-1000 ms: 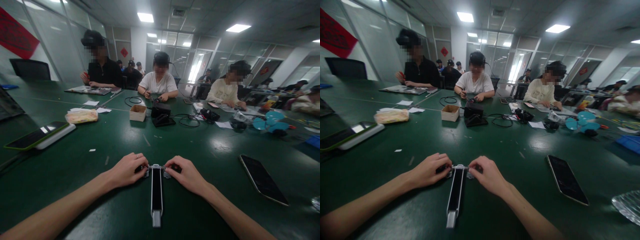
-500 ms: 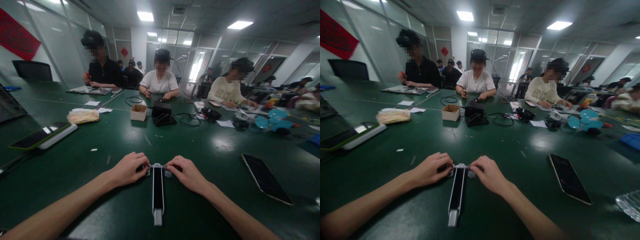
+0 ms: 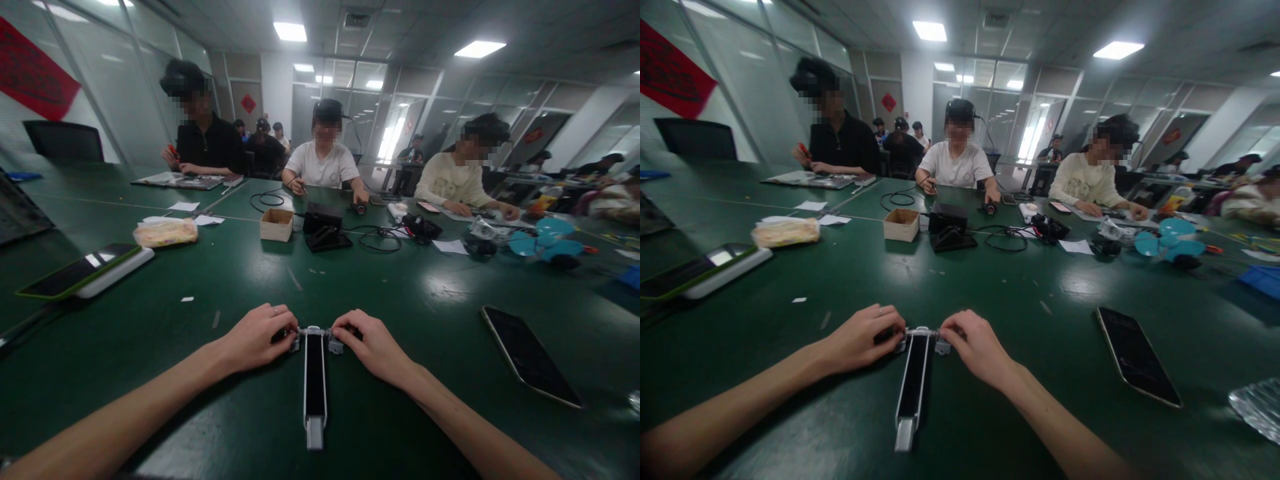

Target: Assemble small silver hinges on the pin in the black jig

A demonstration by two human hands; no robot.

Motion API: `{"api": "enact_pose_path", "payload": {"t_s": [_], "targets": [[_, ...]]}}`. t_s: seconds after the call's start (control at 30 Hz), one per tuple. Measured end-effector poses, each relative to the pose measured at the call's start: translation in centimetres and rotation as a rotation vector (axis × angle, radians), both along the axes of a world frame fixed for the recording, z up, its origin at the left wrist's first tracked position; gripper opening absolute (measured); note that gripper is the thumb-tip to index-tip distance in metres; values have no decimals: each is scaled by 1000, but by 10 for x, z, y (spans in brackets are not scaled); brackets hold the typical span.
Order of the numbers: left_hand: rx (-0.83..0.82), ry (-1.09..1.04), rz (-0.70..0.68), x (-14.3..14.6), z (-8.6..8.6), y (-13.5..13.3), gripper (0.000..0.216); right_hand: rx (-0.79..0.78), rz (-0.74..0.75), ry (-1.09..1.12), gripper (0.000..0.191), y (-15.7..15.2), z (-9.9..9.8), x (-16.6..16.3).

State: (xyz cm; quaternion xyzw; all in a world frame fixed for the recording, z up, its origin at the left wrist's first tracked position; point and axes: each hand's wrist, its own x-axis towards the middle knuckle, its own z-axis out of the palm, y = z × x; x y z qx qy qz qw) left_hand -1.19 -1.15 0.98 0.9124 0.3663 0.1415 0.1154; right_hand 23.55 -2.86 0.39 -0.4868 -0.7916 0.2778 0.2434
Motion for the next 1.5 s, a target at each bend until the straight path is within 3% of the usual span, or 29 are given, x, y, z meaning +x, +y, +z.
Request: {"api": "enact_pose_path", "payload": {"t_s": [0.33, 0.77, 1.03, 1.17, 1.33, 1.5], "targets": [[23, -28, -24, -1, -3, 1, 12, -1, 29, -22, 8, -2, 11, 0], [49, -41, -28, -2, -5, 2, 12, 84, 24, 7, 9, 1, -2, 1], [25, -43, -25, -2, -5, 2, 13, 191, -19, -13, 20, 1, -7, 0], [30, -43, -22, -1, -4, 1, 12, 212, 35, -45, 23, 1, -7, 0], [31, -29, -12, 0, -3, 1, 13, 252, -34, -22, 24, 2, -8, 1], [27, -19, -12, -1, -3, 1, 13, 275, 36, -83, 24, 4, -8, 2]]}}
